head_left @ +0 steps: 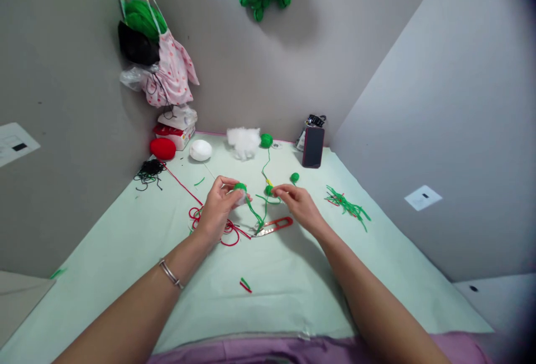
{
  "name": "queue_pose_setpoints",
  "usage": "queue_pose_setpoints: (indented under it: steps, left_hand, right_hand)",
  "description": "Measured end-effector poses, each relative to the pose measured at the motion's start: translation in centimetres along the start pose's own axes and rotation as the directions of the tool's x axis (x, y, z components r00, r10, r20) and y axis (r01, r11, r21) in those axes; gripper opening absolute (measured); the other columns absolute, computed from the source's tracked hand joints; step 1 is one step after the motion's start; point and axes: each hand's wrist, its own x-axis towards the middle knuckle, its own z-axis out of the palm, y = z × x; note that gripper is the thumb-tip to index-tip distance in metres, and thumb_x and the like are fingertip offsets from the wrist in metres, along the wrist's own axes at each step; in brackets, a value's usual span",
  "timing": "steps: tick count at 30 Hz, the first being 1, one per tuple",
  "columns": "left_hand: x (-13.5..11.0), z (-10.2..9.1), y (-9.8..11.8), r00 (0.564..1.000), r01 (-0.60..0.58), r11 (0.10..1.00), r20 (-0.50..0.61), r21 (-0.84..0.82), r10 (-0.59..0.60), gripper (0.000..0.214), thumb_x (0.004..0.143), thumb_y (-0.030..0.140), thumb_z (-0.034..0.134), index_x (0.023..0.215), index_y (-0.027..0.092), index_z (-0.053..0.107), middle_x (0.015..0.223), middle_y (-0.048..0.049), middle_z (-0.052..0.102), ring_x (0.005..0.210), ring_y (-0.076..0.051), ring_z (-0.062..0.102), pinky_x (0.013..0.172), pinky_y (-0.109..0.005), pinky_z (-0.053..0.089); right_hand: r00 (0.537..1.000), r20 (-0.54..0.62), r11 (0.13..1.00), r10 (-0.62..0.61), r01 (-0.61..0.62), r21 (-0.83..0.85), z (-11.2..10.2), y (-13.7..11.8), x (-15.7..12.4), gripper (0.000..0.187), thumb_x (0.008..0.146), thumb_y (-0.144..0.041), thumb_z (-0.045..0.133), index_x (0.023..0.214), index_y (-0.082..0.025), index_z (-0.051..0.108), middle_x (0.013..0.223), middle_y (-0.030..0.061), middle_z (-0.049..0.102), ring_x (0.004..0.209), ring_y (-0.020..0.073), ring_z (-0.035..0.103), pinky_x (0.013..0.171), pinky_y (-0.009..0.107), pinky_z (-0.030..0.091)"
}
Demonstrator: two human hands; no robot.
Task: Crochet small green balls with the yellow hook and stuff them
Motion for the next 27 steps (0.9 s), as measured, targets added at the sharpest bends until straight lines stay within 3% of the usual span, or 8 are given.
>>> queue_pose_setpoints:
  steps: [2, 5, 9, 14, 18, 23, 27]
  left_hand:
    - [0.0, -0.1, 0.1, 1.0, -0.012, 1.0, 0.01, 0.007, 0.012, 0.033, 0.075, 0.032, 0.08, 0.099, 0.022, 0.059, 0.086, 0.0045, 0.065, 0.072, -0.014, 0.07, 0.084, -0.033, 0.052]
    - [-0.2, 0.0, 0.2, 0.998, -0.027, 0.999, 0.055, 0.032, 0.025, 0.031, 0.079, 0.033, 0.079, 0.104, 0.021, 0.066, 0.097, 0.0004, 0.069, 0.077, -0.014, 0.069, 0.085, -0.033, 0.051]
    - [-0.6, 0.2, 0.4, 0.992, -0.048, 0.996, 0.123, 0.069, 0.039, 0.029, 0.084, 0.035, 0.076, 0.109, 0.021, 0.069, 0.116, -0.006, 0.074, 0.082, -0.015, 0.066, 0.088, -0.034, 0.05]
    - [-0.7, 0.2, 0.4, 0.986, -0.046, 0.995, 0.163, 0.088, 0.032, 0.037, 0.082, 0.032, 0.079, 0.115, 0.021, 0.068, 0.113, -0.0076, 0.077, 0.093, -0.02, 0.066, 0.09, -0.034, 0.051]
    - [-0.7, 0.2, 0.3, 0.985, -0.025, 0.995, 0.17, 0.097, 0.008, 0.034, 0.081, 0.029, 0.079, 0.112, 0.018, 0.07, 0.109, -0.0075, 0.077, 0.087, -0.018, 0.064, 0.089, -0.033, 0.05]
    - [-1.0, 0.3, 0.6, 0.984, 0.011, 0.999, 0.18, 0.047, -0.019, 0.027, 0.085, 0.031, 0.075, 0.106, 0.021, 0.06, 0.113, -0.0079, 0.077, 0.08, -0.015, 0.065, 0.082, -0.032, 0.053]
    - [-1.0, 0.4, 0.5, 0.978, 0.046, 0.999, 0.204, 0.02, -0.049, 0.033, 0.083, 0.029, 0.076, 0.112, 0.019, 0.063, 0.118, -0.0086, 0.073, 0.07, -0.012, 0.063, 0.073, -0.03, 0.053]
  right_hand:
    - [0.996, -0.063, 0.989, 0.066, -0.074, -0.129, -0.6, 1.4, 1.4, 0.026, 0.098, -0.026, 0.052, 0.103, -0.018, 0.077, 0.106, 0.0103, 0.079, 0.093, 0.0242, 0.07, 0.086, 0.036, 0.051]
    - [0.991, -0.058, 0.947, 0.117, -0.129, -0.293, -0.5, 2.6, 3.2, 0.016, 0.097, -0.024, 0.062, 0.105, -0.019, 0.076, 0.112, 0.01, 0.077, 0.103, 0.0254, 0.071, 0.094, 0.041, 0.052]
    - [0.989, -0.014, 0.893, 0.146, -0.137, -0.428, 0.3, 2.8, 4.8, 0.032, 0.101, -0.036, 0.065, 0.128, -0.018, 0.065, 0.13, 0.0104, 0.067, 0.112, 0.0246, 0.068, 0.096, 0.047, 0.059]
    - [0.984, 0.029, 0.845, 0.173, -0.134, -0.518, 1.0, 2.2, 5.9, 0.036, 0.101, -0.036, 0.066, 0.132, -0.018, 0.062, 0.134, 0.011, 0.065, 0.112, 0.0252, 0.068, 0.095, 0.047, 0.06]
    - [0.973, 0.049, 0.784, 0.225, -0.151, -0.603, 0.6, 1.9, 5.6, 0.037, 0.1, -0.036, 0.066, 0.132, -0.018, 0.063, 0.133, 0.011, 0.066, 0.112, 0.0254, 0.069, 0.094, 0.047, 0.06]
    - [0.968, -0.021, 0.699, 0.25, -0.195, -0.688, -1.7, 1.3, 3.6, 0.037, 0.1, -0.037, 0.067, 0.131, -0.017, 0.063, 0.132, 0.0109, 0.066, 0.113, 0.0256, 0.068, 0.095, 0.047, 0.06]
    - [0.97, -0.054, 0.709, 0.236, -0.21, -0.674, -3.3, 1.1, 1.8, 0.018, 0.101, -0.02, 0.057, 0.11, -0.01, 0.069, 0.115, 0.0169, 0.071, 0.106, 0.0295, 0.069, 0.093, 0.047, 0.053]
